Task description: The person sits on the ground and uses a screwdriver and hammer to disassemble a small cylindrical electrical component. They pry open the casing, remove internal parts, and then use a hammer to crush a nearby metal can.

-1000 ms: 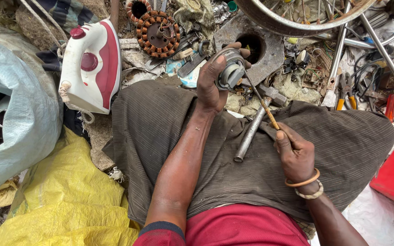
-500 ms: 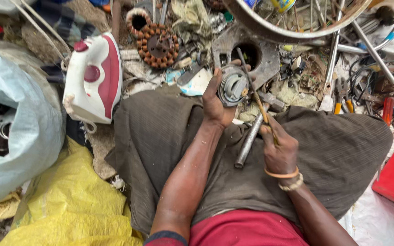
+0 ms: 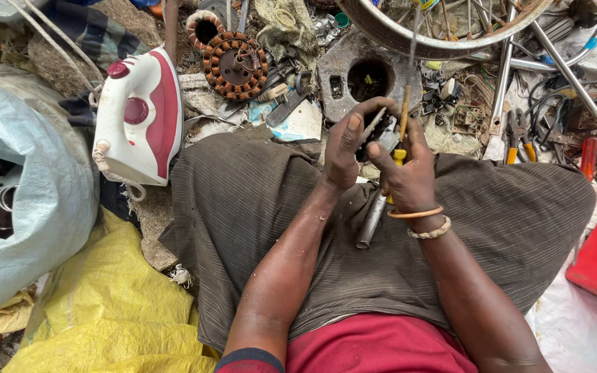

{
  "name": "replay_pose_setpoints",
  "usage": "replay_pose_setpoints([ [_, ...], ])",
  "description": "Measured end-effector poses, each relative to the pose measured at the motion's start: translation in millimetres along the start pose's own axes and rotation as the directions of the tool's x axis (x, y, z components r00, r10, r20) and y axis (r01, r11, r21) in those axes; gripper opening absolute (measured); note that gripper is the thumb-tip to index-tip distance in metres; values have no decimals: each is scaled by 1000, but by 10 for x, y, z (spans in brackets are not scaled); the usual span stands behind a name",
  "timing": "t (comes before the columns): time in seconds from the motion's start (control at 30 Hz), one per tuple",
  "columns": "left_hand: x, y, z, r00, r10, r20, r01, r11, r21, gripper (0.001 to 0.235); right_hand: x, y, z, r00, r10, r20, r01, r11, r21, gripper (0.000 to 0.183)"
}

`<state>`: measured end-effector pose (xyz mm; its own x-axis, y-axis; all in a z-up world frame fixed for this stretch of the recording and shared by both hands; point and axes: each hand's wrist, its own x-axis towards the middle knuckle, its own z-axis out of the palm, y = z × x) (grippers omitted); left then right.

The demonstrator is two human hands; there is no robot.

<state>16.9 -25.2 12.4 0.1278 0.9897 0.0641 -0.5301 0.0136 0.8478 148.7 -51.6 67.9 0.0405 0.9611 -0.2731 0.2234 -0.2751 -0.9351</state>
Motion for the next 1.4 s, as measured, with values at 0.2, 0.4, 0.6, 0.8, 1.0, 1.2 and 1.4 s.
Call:
replay_pose_setpoints([
  [0.2,118,-49,-217,993,-54,-104,-17,809,-588,73,-50,24,-99,974,107,201,-216,717,663,48],
  [0.4,178,-112,-279,922,-321,-215,23,602,-798,61,-11,239,-326,970,90,228,-237,580,779,44],
  [0.6,-101,-300,-261,771,-3,-636,-85,990,-108,44,-21,404,-379,977,42,207,-188,622,760,39],
  [0.8,712,1723,-863,720,589,-367,-668,731,-140,50,-9,416,-336,975,114,190,-213,714,667,29],
  [1.0,1158,2653,-2268,341,363,-867,-504,849,157,46,30,355,-251,956,130,265,-270,744,611,35],
  [1.2,917,3306,-1669,393,626,-674,-495,761,418,41,108,345,-198,943,101,318,-283,746,603,49],
  [1.4,247,1259,-423,854,271,-444,-95,920,380,37,81,381,-294,951,37,308,-221,776,591,56],
])
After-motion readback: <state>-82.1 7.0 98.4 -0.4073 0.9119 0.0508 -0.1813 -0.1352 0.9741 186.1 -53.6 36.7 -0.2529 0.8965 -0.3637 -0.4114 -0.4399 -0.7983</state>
